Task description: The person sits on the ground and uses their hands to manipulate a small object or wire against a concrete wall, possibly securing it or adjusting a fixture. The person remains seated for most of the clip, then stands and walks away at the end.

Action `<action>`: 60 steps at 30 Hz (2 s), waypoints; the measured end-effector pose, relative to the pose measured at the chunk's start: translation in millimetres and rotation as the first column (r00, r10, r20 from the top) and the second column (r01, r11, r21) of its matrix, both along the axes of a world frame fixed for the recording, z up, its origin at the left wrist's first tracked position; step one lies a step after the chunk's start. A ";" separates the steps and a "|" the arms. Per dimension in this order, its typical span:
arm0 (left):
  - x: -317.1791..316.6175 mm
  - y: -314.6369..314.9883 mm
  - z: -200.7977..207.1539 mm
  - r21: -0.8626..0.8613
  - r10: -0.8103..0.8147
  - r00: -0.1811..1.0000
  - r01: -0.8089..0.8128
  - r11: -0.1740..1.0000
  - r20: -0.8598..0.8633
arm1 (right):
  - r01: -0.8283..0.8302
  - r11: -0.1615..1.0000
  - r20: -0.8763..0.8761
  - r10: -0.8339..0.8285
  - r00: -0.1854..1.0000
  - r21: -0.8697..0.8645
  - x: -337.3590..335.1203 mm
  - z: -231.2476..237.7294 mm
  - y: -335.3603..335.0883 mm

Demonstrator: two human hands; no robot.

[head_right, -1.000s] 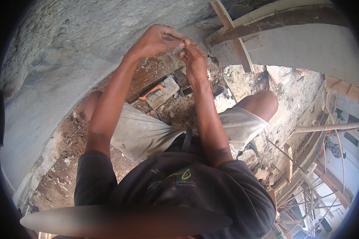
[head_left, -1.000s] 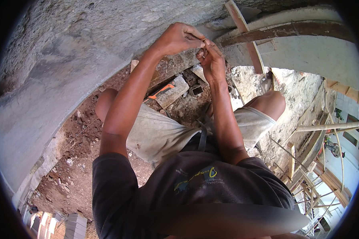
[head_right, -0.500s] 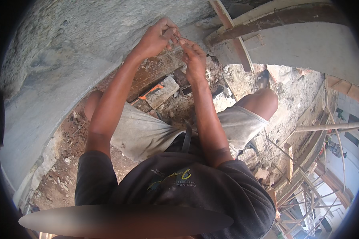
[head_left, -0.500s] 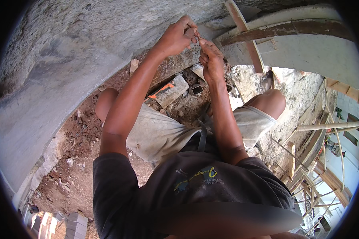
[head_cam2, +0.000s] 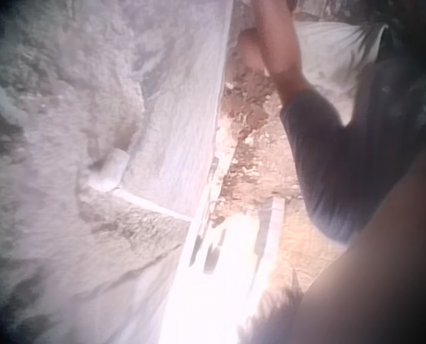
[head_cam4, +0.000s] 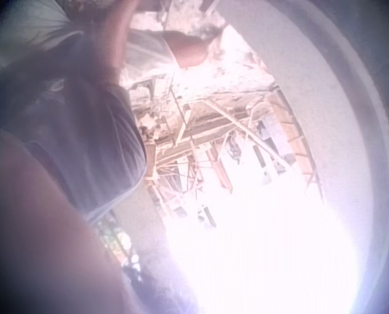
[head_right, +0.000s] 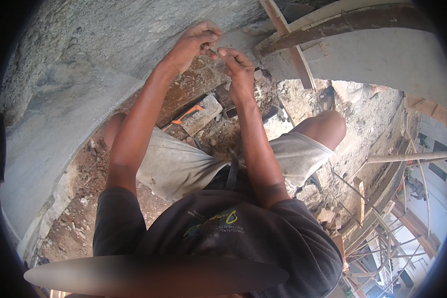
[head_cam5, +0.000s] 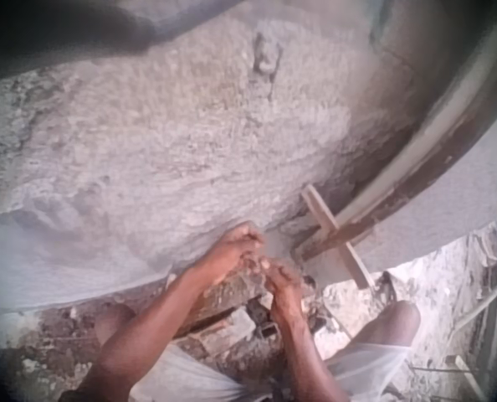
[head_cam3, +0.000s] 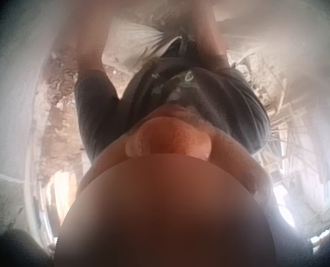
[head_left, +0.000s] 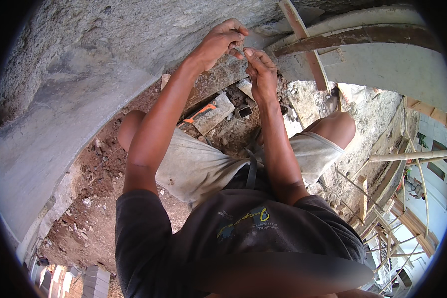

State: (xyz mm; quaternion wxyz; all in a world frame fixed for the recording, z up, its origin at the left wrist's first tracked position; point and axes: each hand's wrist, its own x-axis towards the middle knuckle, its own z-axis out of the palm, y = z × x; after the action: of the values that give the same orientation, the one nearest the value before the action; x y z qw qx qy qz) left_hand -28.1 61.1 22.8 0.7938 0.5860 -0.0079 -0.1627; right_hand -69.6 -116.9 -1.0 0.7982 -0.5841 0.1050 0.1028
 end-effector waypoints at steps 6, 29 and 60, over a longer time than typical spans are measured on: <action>-0.7 2.7 4.0 0.017 0.016 1.000 -0.016 1.000 -0.012 | -0.010 0.979 0.044 0.019 0.999 -0.201 -0.8 -2.9 -7.4; -1.0 2.1 6.2 -0.081 0.020 1.000 -0.021 0.997 -0.012 | 0.337 0.928 0.371 -0.259 0.892 -0.162 -2.5 -16.1 18.4; 2.5 17.2 -4.5 -0.024 -0.059 0.987 0.056 0.998 -0.152 | -0.147 0.934 0.431 0.284 0.856 -0.325 12.1 3.5 -3.3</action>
State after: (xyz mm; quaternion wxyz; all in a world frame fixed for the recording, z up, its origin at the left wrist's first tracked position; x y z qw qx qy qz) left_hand -25.5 78.2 18.3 0.7928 0.5634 0.0344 -0.2299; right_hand -57.5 -120.2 2.5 0.6918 -0.7066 -0.1454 0.0314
